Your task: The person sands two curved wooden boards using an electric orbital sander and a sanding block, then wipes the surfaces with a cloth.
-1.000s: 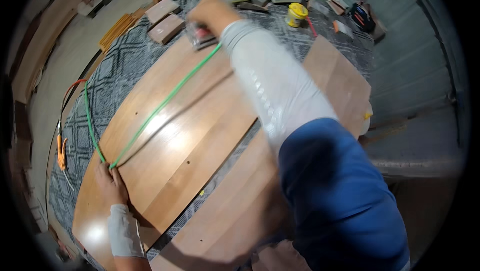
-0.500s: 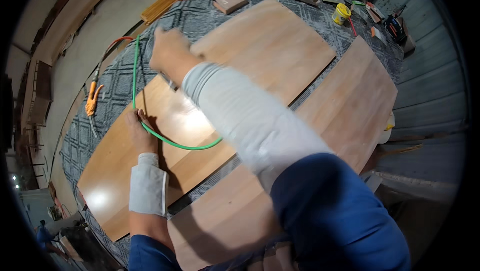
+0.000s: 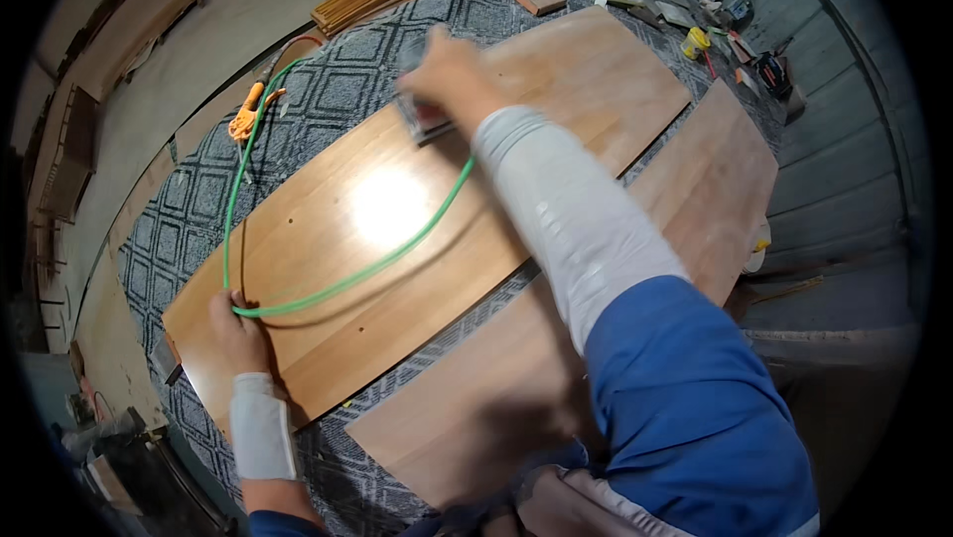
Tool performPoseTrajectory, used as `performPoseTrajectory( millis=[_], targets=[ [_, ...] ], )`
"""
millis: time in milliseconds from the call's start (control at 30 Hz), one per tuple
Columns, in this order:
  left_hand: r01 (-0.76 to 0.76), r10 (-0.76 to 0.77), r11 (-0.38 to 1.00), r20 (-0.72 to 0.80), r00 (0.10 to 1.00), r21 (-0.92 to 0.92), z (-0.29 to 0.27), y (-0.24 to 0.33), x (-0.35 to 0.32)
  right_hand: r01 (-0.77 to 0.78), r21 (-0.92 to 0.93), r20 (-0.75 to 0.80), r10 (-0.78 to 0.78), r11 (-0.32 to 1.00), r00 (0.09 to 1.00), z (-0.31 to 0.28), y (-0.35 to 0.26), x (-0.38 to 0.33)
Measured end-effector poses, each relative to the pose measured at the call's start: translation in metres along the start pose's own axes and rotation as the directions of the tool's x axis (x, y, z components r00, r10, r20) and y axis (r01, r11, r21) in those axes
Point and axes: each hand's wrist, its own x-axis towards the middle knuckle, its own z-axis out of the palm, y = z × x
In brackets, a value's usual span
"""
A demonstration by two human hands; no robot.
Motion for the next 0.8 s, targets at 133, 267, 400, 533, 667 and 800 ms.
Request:
performPoseTrajectory(
  millis=[133, 267, 400, 533, 667, 800],
  targets=[
    [0.222, -0.223, 0.965, 0.008, 0.975, -0.142, 0.024, 0.007, -0.007, 0.135, 0.050, 0.153, -0.141, 0.990, 0.978, 0.073, -0.113, -0.064],
    [0.257, -0.239, 0.937, 0.104, 0.966, -0.237, 0.021, 0.000, -0.001, 0.241, 0.114, 0.333, -0.266, 0.964, 0.905, 0.104, -0.185, -0.114],
    [0.274, -0.264, 0.912, 0.076, 0.962, -0.305, 0.018, 0.004, -0.004, 0.176, 0.111, 0.284, -0.201, 0.978, 0.937, 0.093, -0.164, -0.100],
    [0.231, -0.219, 0.937, 0.074, 0.973, -0.261, 0.010, 0.008, -0.004, 0.100, -0.028, 0.058, -0.098, 0.995, 0.994, 0.043, -0.069, -0.035],
    [-0.101, 0.102, 0.993, 0.025, 0.994, -0.058, 0.023, 0.021, -0.004, -0.195, -0.002, -0.009, 0.195, 0.981, 0.981, -0.018, 0.018, 0.021],
    [-0.166, 0.175, 0.982, 0.100, 0.980, -0.094, 0.057, 0.101, -0.003, -0.086, -0.017, -0.003, 0.086, 0.996, 0.996, 0.001, 0.004, 0.019]
  ],
)
